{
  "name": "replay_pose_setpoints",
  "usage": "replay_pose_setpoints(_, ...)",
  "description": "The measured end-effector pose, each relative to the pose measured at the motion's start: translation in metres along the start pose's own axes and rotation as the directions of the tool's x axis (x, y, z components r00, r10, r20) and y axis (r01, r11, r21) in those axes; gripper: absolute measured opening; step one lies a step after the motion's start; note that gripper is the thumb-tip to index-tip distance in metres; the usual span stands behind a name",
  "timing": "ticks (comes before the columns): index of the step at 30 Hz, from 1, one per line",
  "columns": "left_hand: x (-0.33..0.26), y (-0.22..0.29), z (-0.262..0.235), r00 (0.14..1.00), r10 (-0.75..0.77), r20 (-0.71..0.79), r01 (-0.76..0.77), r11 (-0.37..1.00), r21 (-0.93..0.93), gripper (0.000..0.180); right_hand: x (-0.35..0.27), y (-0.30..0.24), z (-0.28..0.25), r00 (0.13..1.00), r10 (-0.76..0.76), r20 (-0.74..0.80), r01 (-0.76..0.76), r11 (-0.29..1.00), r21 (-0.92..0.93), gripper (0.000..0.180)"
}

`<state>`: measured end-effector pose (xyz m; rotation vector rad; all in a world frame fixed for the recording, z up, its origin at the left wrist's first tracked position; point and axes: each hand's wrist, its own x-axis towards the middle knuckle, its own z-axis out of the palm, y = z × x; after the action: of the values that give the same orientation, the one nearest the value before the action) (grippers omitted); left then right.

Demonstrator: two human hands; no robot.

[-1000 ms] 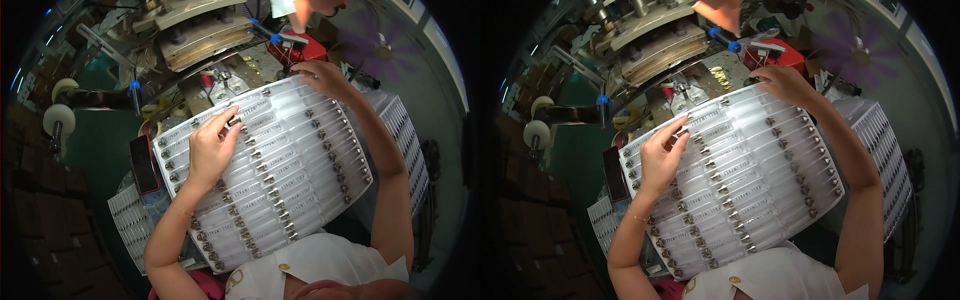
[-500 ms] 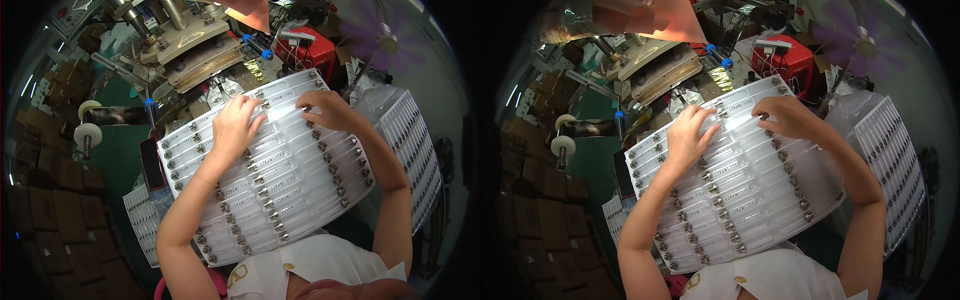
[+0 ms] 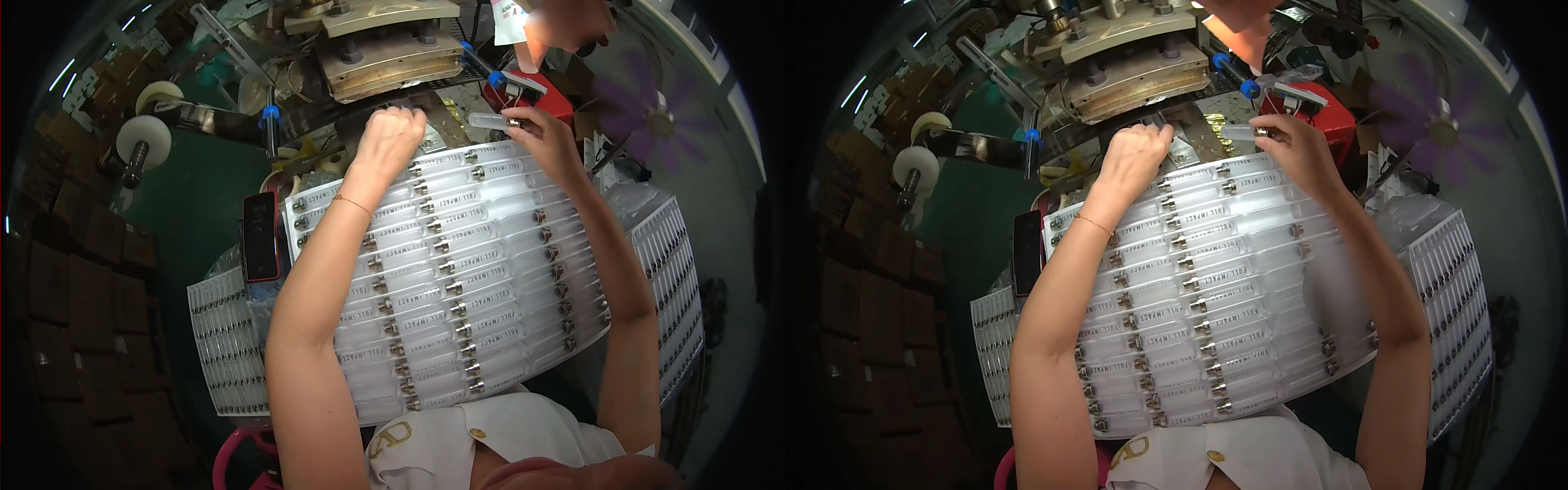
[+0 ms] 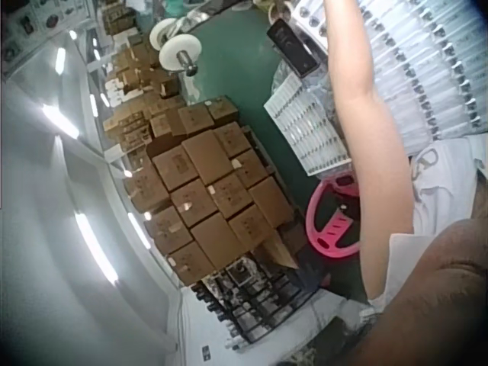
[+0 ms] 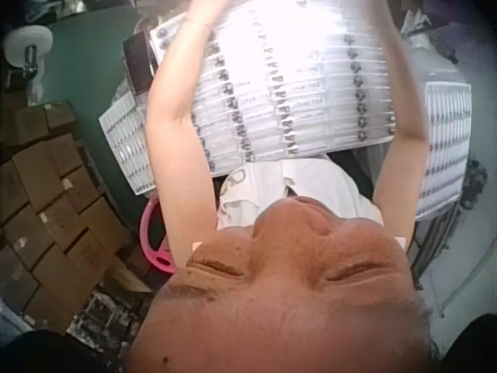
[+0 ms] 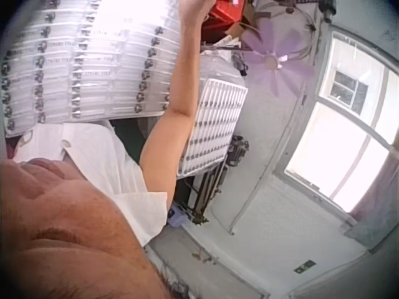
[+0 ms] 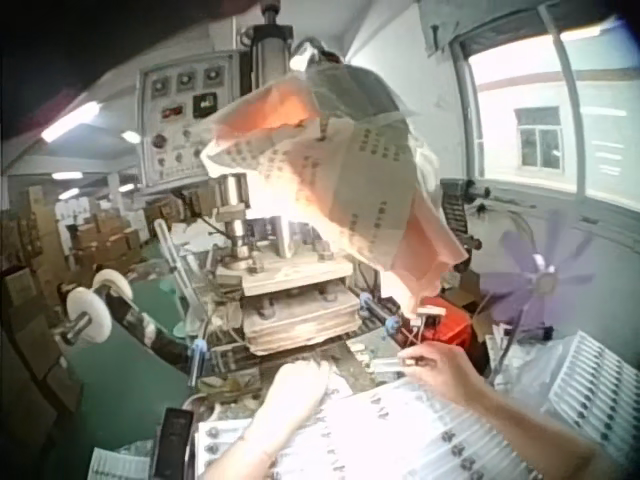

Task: The person repeatedly picks up small cylindrical components from a white tray and places them into a machine fixture. They then press a lever to process the components and return them to the tray. This cycle is performed continuously throughout the clip.

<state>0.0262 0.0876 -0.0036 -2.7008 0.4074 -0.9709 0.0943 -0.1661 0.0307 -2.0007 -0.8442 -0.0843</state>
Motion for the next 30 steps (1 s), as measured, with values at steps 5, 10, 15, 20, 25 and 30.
replay_pose_setpoints(5,-0.033,0.031,-0.057,0.988,-0.008,-0.157,-0.042,0.948,-0.315,0.027,0.029,-0.012,0.051,0.891,-0.449,-0.07,0.423,0.875,-0.234,0.026)
replay_pose_setpoints(10,-0.09,0.052,-0.093,0.998,-0.053,-0.023,0.036,0.88,-0.474,0.031,0.031,-0.017,0.104,0.842,-0.529,0.107,0.506,0.705,-0.497,0.036)
replay_pose_setpoints(15,-0.107,0.053,-0.091,0.996,-0.089,0.006,0.077,0.818,-0.57,0.033,0.049,-0.017,0.111,0.92,-0.367,0.14,0.391,0.818,-0.423,0.053)
replay_pose_setpoints(20,-0.106,0.051,-0.089,0.996,-0.088,0.034,0.091,0.788,-0.609,0.034,0.061,-0.006,0.113,0.97,-0.186,0.158,0.226,0.93,-0.289,0.059)
replay_pose_setpoints(25,-0.107,0.051,-0.09,0.995,-0.079,0.054,0.095,0.788,-0.609,0.037,0.06,0.002,0.118,0.973,-0.199,0.118,0.224,0.939,-0.261,0.057)
replay_pose_setpoints(30,-0.106,0.05,-0.091,0.995,-0.083,0.056,0.1,0.78,-0.617,0.039,0.061,0.001,0.118,0.974,-0.186,0.133,0.213,0.947,-0.241,0.055)
